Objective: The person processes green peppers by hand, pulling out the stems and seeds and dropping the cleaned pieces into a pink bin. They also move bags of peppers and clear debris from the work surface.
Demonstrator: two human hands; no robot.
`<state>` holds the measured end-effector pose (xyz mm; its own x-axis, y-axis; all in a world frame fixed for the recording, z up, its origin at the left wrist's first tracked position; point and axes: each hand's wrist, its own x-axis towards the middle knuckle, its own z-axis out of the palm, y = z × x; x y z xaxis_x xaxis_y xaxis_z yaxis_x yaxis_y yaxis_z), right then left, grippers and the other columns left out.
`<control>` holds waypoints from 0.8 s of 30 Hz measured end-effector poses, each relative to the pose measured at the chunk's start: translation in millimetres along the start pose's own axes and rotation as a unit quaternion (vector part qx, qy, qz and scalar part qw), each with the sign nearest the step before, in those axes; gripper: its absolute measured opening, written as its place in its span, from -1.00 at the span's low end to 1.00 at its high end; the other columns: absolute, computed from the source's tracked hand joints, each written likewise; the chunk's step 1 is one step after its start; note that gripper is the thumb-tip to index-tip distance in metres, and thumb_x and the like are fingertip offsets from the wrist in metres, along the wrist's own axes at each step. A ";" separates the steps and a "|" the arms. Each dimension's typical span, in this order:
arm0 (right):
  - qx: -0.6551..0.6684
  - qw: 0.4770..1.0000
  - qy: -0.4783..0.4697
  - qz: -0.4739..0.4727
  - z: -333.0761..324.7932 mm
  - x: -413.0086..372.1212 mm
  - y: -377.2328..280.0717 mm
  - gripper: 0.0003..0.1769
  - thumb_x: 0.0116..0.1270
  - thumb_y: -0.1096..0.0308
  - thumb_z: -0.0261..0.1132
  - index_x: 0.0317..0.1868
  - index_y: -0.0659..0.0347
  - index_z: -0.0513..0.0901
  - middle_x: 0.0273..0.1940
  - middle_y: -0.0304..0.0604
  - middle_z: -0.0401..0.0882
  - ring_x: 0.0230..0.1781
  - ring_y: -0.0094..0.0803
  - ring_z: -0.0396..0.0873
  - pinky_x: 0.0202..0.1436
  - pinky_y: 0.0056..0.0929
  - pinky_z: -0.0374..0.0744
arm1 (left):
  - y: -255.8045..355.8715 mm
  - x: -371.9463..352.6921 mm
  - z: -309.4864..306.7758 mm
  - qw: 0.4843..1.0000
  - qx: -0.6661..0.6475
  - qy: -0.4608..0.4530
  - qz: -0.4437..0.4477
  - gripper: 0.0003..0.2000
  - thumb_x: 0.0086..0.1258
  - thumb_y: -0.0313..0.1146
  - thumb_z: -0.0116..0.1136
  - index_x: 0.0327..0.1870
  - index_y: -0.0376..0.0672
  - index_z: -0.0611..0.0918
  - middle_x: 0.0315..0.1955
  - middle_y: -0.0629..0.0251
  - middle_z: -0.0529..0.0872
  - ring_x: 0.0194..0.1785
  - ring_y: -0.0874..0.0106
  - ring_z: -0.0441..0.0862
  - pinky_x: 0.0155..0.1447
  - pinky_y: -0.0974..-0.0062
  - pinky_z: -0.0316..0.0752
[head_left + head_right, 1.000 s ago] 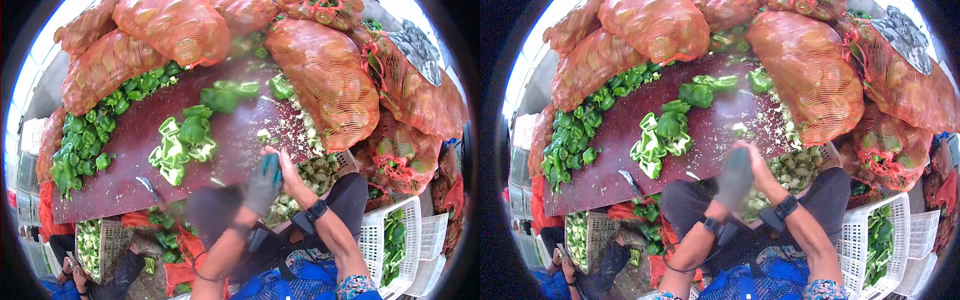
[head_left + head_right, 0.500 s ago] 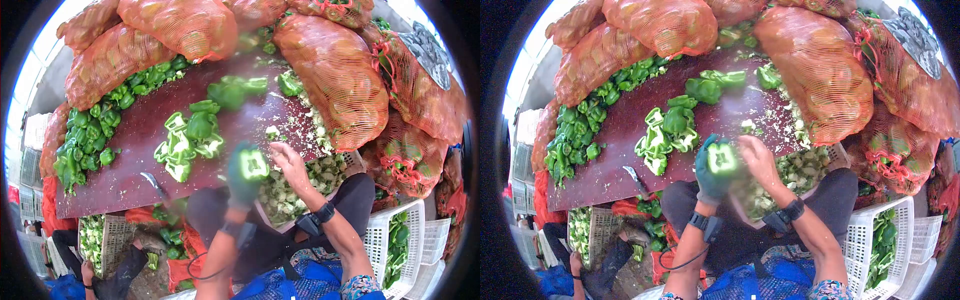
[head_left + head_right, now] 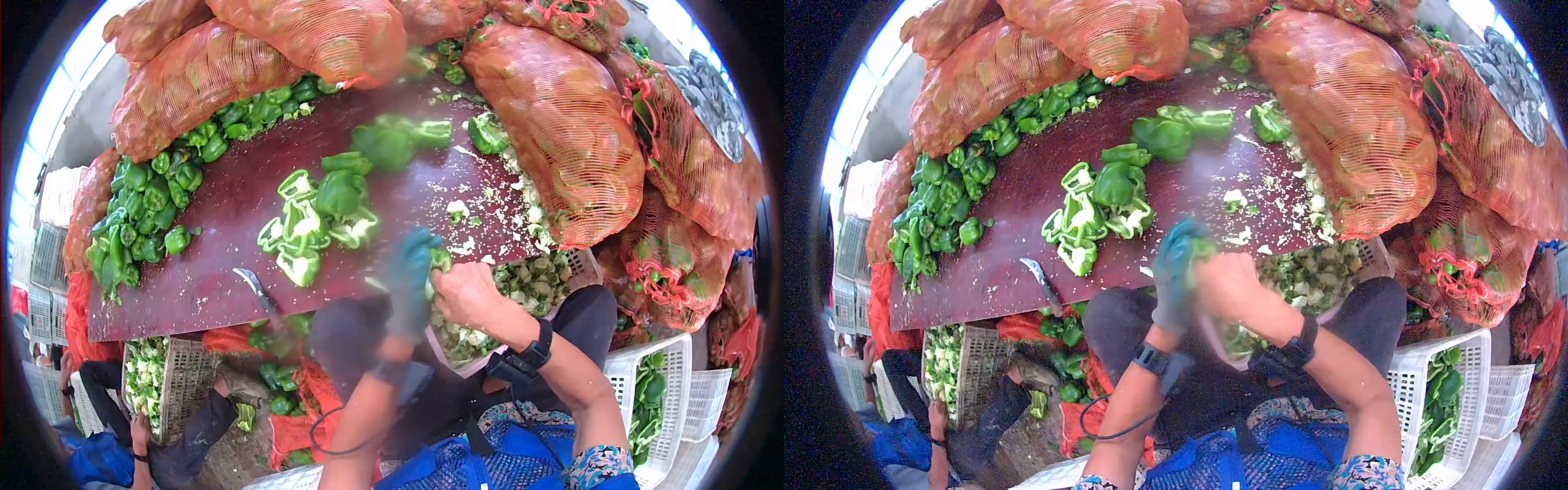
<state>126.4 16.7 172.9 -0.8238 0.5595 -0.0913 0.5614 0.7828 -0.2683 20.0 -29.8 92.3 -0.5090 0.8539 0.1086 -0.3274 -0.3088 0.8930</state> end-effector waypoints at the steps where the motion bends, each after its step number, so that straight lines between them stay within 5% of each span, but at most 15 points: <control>1: -0.010 1.000 -0.011 0.005 1.6 0.9 -1.8 -0.84 0.02 0.36 0.32 -0.40 0.23 0.56 -0.53 0.08 0.59 -0.46 0.08 0.62 -0.40 0.01 0.51 | -1.6 -0.9 0.7 1.000 0.014 -0.001 -0.004 -0.67 0.53 -0.34 0.00 0.21 -0.32 0.50 0.00 0.20 0.63 0.10 0.44 0.56 0.21 0.47 0.45; 4: 0.019 0.997 -0.073 -0.013 4.2 12.7 11.7 -0.74 -0.11 0.20 0.41 -0.47 0.22 0.71 -0.47 0.03 0.67 -0.38 -0.05 0.70 -0.26 -0.25 0.63 | -13.1 -2.1 -4.3 0.981 0.155 -0.025 0.117 -0.68 0.54 -0.33 -0.02 0.18 -0.32 0.54 -0.02 0.22 0.65 0.06 0.47 0.55 0.20 0.49 0.44; 8: 0.020 0.992 -0.121 -0.031 7.2 19.3 20.5 -0.71 -0.10 0.18 0.42 -0.44 0.23 0.73 -0.42 0.06 0.69 -0.32 -0.03 0.71 -0.15 -0.19 0.66 | -19.4 -7.0 -7.0 0.980 0.168 -0.034 0.104 -0.69 0.54 -0.32 -0.02 0.16 -0.31 0.55 -0.04 0.24 0.66 0.03 0.49 0.55 0.19 0.49 0.43; 15: 0.167 0.978 -0.021 -0.120 24.3 1.6 43.3 -0.82 0.02 0.26 0.26 -0.40 0.15 0.67 -0.50 0.04 0.64 -0.53 -0.06 0.65 -0.35 -0.16 0.65 | -17.4 -10.7 0.4 0.991 0.111 -0.039 0.067 -0.68 0.54 -0.31 -0.04 0.16 -0.31 0.55 -0.04 0.25 0.66 0.03 0.46 0.58 0.20 0.47 0.44; 19: 0.050 0.990 0.074 -0.109 31.2 -21.3 30.3 -0.74 0.06 0.30 0.22 -0.19 0.10 0.62 -0.55 0.01 0.61 -0.60 -0.10 0.62 -0.45 -0.19 0.61 | -28.0 -13.6 0.3 0.959 0.251 -0.014 0.128 -0.68 0.53 -0.33 -0.07 0.16 -0.31 0.55 -0.03 0.24 0.66 0.03 0.45 0.58 0.19 0.46 0.46; 22: 0.121 0.982 0.128 -0.070 41.3 -28.3 28.0 -0.84 0.02 0.35 0.29 -0.53 0.21 0.48 -0.66 0.05 0.47 -0.62 0.02 0.53 -0.52 -0.12 0.50 | -20.4 -16.2 4.6 0.941 0.303 0.028 0.148 -0.70 0.49 -0.38 -0.07 0.13 -0.31 0.55 -0.03 0.22 0.65 0.02 0.44 0.58 0.15 0.45 0.48; 24: 0.206 0.962 0.176 -0.044 33.5 -33.6 33.3 -0.88 0.11 0.39 0.32 -0.46 0.23 0.55 -0.69 -0.14 0.48 -0.68 -0.31 0.55 -0.57 -0.30 0.48 | -6.9 -11.8 1.8 0.918 0.353 0.041 0.174 -0.71 0.44 -0.45 -0.04 0.11 -0.31 0.55 -0.05 0.21 0.65 0.01 0.43 0.58 0.13 0.44 0.50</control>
<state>170.1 14.9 134.9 -0.7484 0.6101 0.2600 0.3524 0.6979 -0.6234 29.7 -37.0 85.6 -0.5535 0.7114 0.4331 0.4490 -0.1831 0.8746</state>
